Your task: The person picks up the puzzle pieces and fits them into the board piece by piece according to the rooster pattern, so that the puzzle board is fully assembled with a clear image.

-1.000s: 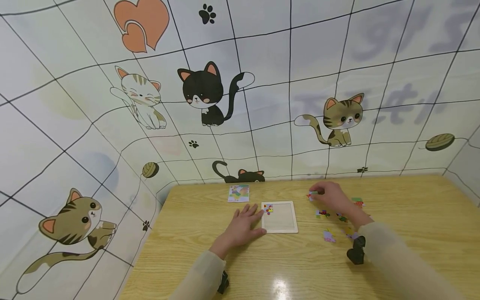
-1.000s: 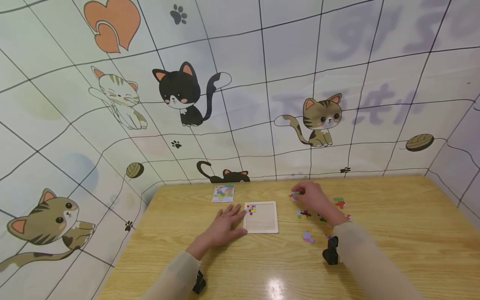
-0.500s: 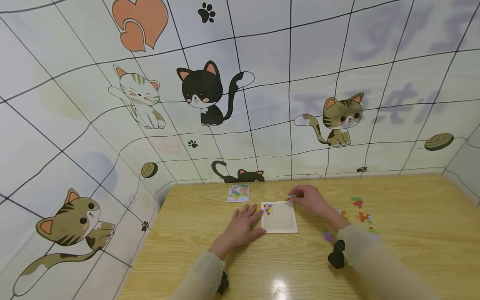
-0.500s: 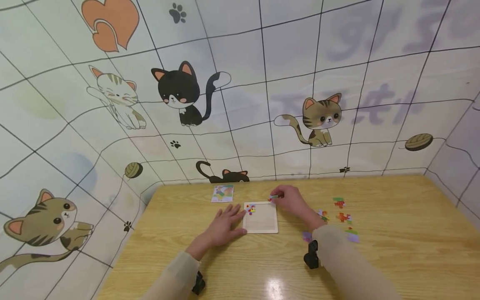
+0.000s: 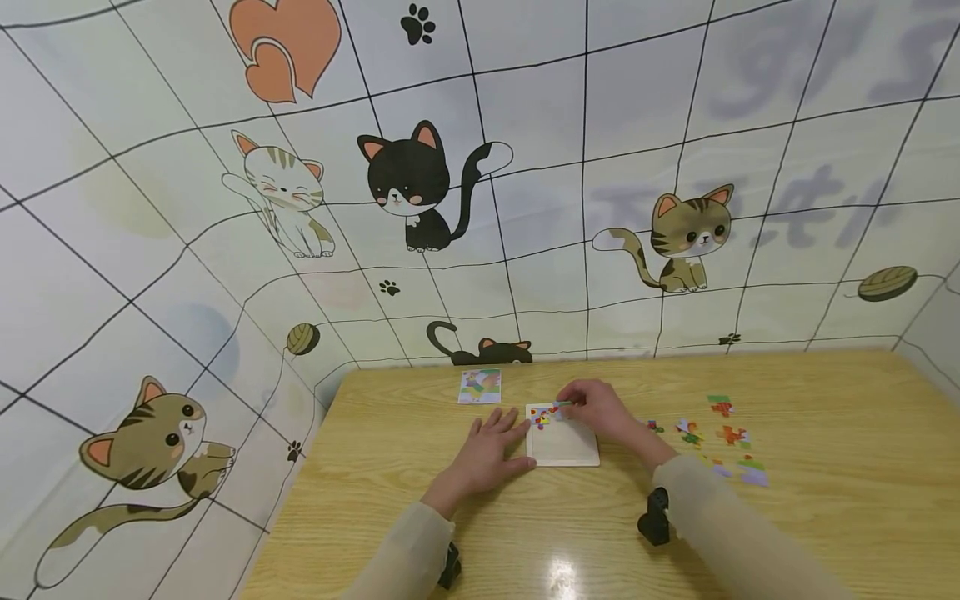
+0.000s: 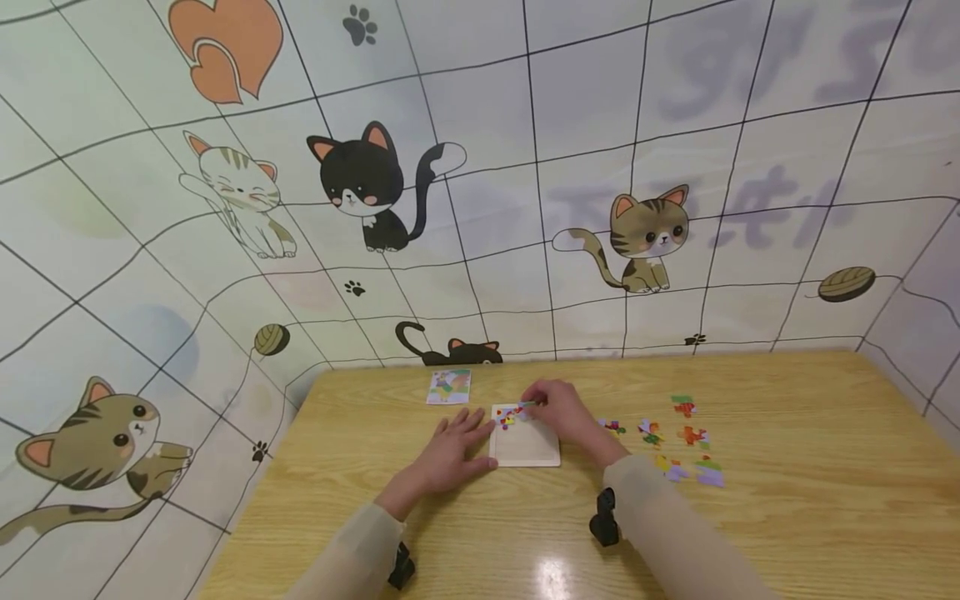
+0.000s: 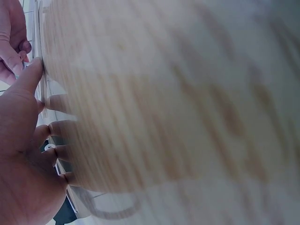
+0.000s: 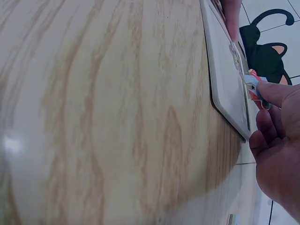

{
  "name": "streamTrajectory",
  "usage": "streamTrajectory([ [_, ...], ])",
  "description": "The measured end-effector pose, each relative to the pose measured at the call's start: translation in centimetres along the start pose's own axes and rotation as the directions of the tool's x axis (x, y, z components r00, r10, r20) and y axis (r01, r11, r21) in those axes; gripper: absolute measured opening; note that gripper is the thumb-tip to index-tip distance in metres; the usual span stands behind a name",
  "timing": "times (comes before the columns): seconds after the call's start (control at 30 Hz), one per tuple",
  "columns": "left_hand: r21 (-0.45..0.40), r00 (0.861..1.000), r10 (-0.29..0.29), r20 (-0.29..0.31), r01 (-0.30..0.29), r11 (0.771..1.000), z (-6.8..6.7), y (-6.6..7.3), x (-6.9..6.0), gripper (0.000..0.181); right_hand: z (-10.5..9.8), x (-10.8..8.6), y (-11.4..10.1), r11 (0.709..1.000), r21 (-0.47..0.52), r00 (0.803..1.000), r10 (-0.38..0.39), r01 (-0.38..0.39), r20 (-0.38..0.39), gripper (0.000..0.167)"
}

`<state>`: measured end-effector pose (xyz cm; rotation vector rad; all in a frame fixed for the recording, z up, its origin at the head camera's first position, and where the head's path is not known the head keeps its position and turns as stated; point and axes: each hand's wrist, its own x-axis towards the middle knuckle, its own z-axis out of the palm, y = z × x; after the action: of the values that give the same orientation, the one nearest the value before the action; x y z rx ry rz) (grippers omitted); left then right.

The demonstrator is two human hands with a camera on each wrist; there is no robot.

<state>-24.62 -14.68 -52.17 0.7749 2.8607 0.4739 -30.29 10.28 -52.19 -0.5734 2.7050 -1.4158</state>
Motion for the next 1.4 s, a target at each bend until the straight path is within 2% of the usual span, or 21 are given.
streamTrajectory([
  [0.4, -0.003, 1.000, -0.006, -0.003, 0.006, 1.000, -0.1, 0.0, -0.2, 0.067, 1.1, 0.1, -0.4, 0.999, -0.031, 0.999, 0.021, -0.020, 0.032, 0.012],
  [0.63, -0.005, 1.000, -0.009, -0.005, 0.009, 1.000, 0.2, 0.0, -0.2, 0.067, 1.6, 0.0, 0.1, 0.997, -0.072, 1.000, 0.008, -0.006, 0.024, 0.012],
  [0.9, 0.024, 1.000, -0.007, -0.005, 0.007, 1.000, 0.0, 0.2, -0.2, 0.066, 1.7, -0.2, -0.3, 0.997, -0.076, 1.000, 0.021, -0.020, 0.004, 0.013],
  [1.4, 0.029, 1.000, -0.003, 0.005, 0.002, 1.000, 0.0, 0.2, 0.0, 0.067, 1.8, -0.5, 0.2, 0.994, -0.107, 1.000, -0.020, 0.019, -0.002, 0.010],
])
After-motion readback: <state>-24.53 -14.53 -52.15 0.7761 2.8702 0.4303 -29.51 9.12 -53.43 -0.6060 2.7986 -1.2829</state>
